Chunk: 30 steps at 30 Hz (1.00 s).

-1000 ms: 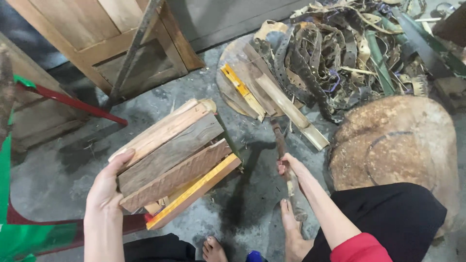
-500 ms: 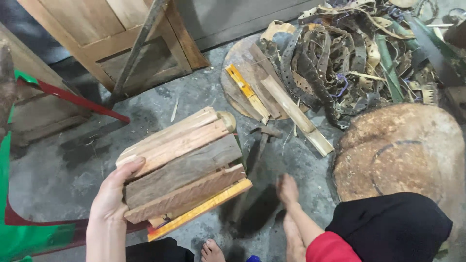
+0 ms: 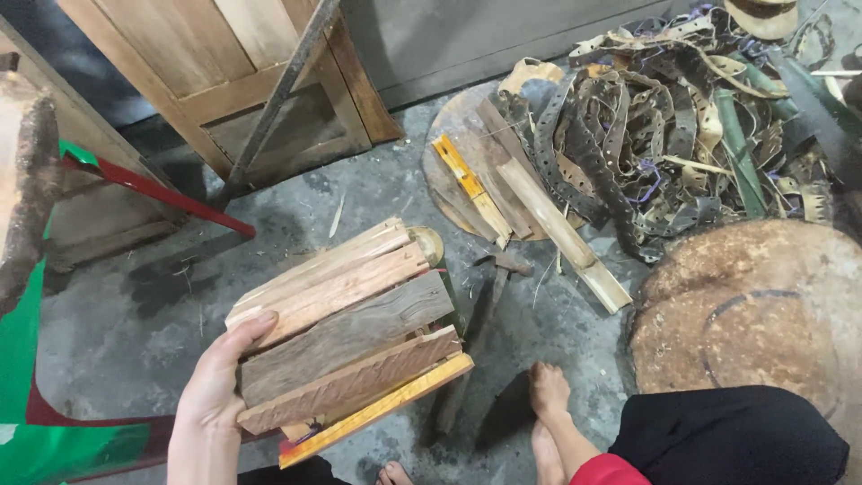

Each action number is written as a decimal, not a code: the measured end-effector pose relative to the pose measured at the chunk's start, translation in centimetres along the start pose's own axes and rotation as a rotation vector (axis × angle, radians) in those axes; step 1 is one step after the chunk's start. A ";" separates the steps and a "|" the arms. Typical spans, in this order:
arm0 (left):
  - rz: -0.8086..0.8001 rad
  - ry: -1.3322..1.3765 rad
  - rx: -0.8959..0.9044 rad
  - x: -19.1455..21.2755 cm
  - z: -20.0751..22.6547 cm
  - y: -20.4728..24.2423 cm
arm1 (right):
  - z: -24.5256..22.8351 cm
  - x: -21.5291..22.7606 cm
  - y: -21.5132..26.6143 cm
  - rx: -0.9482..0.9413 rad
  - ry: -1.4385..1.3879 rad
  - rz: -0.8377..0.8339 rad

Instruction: The person assembles a small wooden basket by arranging planks into a circular frame and securing them with a hammer. They repeatedly tap the planks to tighten the fit and adjust the structure.

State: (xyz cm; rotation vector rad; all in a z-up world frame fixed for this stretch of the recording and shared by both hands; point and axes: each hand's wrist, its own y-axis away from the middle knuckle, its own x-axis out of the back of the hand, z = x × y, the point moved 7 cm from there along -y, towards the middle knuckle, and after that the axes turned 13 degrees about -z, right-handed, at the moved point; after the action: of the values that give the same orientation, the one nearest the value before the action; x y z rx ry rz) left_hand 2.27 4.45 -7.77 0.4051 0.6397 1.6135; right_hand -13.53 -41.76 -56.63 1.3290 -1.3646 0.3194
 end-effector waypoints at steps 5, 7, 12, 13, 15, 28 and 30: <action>-0.033 0.040 -0.081 1.1 -0.9 -2.1 | 1.1 -0.2 -2.6 0.089 -0.016 0.041; -0.073 0.068 -0.074 0.8 -1.0 -2.1 | 4.4 3.2 -4.8 -0.213 -0.504 0.324; -0.046 0.111 -0.073 -0.8 -0.2 -0.3 | -10.6 36.8 -3.2 0.405 -0.942 0.765; -0.063 0.127 -0.067 -0.5 -0.4 -0.7 | -18.0 44.4 6.5 0.532 -1.282 0.598; -0.107 0.168 -0.093 -0.7 -1.0 -0.8 | -27.4 51.3 13.9 0.698 -1.296 0.399; -0.275 0.343 -0.083 -2.9 -1.7 0.4 | -74.5 43.5 28.4 1.341 -0.569 -0.235; -0.275 0.276 -0.106 -3.5 -0.9 1.4 | -79.9 42.3 26.1 1.381 -0.553 -0.144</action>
State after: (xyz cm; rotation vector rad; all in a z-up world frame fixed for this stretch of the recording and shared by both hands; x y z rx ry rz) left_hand 1.15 0.77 -7.20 0.0120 0.7778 1.4413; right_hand 17.90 9.46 15.75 2.7881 -1.4755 0.9418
